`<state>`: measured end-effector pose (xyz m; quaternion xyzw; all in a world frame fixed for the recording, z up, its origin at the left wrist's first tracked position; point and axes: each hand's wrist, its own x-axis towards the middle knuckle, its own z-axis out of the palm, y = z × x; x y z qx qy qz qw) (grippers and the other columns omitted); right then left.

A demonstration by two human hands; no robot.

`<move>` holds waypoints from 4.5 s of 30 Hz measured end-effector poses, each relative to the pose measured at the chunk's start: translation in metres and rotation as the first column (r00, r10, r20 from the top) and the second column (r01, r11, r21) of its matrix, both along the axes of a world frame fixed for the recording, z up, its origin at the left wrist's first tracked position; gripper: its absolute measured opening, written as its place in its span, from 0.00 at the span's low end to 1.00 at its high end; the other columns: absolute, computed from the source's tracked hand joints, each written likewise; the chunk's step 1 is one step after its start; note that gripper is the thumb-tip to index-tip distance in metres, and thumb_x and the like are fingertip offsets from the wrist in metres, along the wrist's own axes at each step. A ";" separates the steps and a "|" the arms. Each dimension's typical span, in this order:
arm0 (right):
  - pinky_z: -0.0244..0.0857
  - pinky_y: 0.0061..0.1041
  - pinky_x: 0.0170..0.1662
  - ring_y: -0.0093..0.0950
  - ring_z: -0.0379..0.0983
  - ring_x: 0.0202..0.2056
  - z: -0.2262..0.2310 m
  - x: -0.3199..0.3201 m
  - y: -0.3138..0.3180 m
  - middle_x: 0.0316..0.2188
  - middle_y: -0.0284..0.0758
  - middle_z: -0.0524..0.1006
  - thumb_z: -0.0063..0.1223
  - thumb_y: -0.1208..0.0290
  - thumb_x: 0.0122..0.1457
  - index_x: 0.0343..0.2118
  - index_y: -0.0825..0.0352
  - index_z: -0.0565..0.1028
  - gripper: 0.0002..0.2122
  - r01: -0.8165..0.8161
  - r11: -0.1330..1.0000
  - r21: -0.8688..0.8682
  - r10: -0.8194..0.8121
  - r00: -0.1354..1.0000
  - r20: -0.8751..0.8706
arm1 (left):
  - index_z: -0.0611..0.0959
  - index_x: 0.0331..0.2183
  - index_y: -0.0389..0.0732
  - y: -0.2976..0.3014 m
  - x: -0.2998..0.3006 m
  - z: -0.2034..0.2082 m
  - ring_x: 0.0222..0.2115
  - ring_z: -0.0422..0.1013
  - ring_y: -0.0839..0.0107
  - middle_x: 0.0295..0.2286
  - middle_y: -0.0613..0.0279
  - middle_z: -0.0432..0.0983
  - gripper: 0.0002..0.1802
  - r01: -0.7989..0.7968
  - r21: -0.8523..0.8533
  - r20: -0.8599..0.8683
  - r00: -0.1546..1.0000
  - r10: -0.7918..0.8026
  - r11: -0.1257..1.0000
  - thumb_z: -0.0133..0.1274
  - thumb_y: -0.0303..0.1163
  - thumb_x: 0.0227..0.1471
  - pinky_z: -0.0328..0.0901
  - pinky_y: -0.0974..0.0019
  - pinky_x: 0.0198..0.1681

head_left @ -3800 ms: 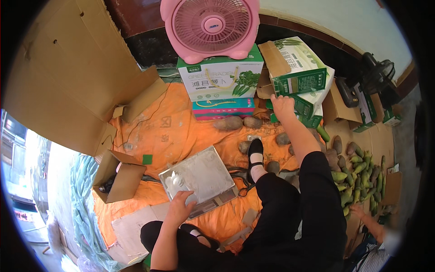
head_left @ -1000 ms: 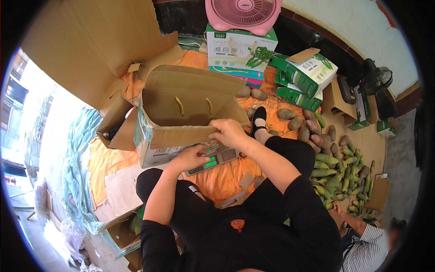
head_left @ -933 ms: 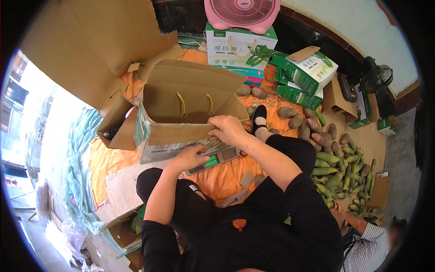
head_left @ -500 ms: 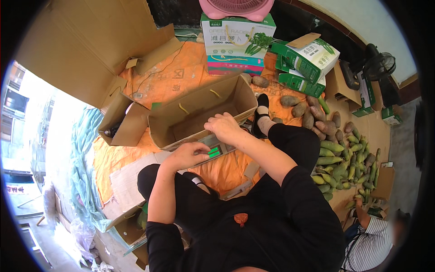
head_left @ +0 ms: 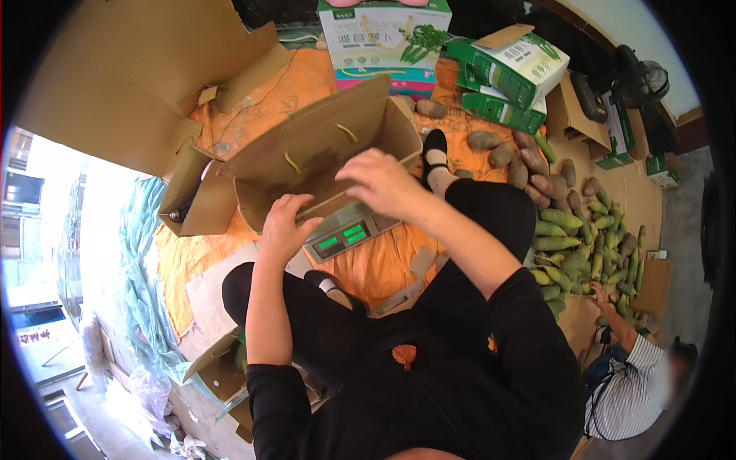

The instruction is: Sorting green gourds from a pile on the floor into a box and weighing it.

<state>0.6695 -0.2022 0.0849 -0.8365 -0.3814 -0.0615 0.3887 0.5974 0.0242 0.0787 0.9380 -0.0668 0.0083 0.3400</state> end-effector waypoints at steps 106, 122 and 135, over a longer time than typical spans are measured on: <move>0.68 0.29 0.42 0.33 0.74 0.38 0.019 0.036 0.001 0.35 0.40 0.77 0.67 0.65 0.38 0.40 0.67 0.73 0.24 0.325 0.932 0.162 -0.226 0.869 -0.441 | 0.82 0.33 0.47 -0.017 -0.012 -0.032 0.34 0.74 0.57 0.30 0.57 0.78 0.11 -0.055 0.585 -0.070 0.991 0.118 0.809 0.51 0.28 0.43 0.67 0.56 0.36; 0.67 0.25 0.43 0.25 0.73 0.39 0.021 0.058 -0.036 0.36 0.36 0.77 0.56 0.68 0.53 0.43 0.64 0.75 0.14 0.042 0.992 -0.115 -0.086 0.905 -0.416 | 0.81 0.30 0.48 -0.019 -0.008 -0.040 0.29 0.75 0.56 0.26 0.57 0.77 0.10 -0.066 0.609 -0.016 0.995 0.096 0.790 0.48 0.27 0.44 0.68 0.53 0.31; 0.68 0.31 0.41 0.39 0.75 0.38 -0.190 -0.110 -0.321 0.34 0.46 0.78 0.59 0.68 0.48 0.38 0.68 0.77 0.15 0.688 0.615 -0.384 -0.742 0.342 -0.576 | 0.81 0.37 0.46 -0.032 -0.005 -0.028 0.35 0.73 0.51 0.32 0.51 0.77 0.15 -0.064 0.584 -0.188 0.959 0.212 0.809 0.56 0.39 0.46 0.66 0.53 0.36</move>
